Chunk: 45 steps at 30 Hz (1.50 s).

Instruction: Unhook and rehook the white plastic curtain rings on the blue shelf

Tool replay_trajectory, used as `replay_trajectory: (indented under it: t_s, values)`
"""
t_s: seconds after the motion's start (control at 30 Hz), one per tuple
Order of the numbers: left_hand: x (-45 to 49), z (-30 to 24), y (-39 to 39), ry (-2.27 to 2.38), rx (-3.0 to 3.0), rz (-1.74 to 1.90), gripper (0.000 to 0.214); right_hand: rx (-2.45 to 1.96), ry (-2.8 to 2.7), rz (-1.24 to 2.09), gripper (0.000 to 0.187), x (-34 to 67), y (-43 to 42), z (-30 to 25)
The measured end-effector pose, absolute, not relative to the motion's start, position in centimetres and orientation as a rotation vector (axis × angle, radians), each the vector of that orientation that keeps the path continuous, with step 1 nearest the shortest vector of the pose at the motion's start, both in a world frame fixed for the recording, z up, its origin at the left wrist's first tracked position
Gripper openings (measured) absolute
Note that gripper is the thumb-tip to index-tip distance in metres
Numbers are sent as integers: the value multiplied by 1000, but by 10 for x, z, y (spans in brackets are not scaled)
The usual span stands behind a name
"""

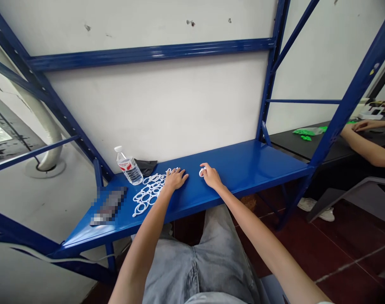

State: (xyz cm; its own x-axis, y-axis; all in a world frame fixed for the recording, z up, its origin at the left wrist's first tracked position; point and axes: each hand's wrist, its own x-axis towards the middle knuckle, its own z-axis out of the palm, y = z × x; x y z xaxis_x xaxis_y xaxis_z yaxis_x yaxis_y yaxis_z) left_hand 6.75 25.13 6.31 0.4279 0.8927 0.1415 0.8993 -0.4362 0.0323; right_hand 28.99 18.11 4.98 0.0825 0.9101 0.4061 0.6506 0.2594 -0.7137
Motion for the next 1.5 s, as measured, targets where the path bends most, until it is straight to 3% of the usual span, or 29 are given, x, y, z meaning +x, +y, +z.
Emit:
replay_trajectory:
  t_s: [0.3, 0.47, 0.83, 1.23, 1.4, 1.5]
  values:
    - [-15, 52, 180, -1396, -2554, -254, 57, -1529, -1633, 407, 34, 286, 178, 53]
    - [-67, 45, 152, -1543, -2440, -277, 57, -1586, -1668, 342, 30, 285, 177, 54]
    - [-58, 52, 203, -1680, -2382, -426, 58, -1568, -1659, 336, 29, 286, 176, 55]
    - [125, 59, 194, -1482, -2877, -1184, 38, -1673, -1754, 176, 29, 285, 173, 56]
    - [137, 44, 200, -1637, -2913, -1744, 38, -1741, -1799, 128, 32, 282, 173, 56]
    - [129, 41, 204, -1621, -2992, -1896, 40, -1788, -1825, 107, 35, 280, 172, 56]
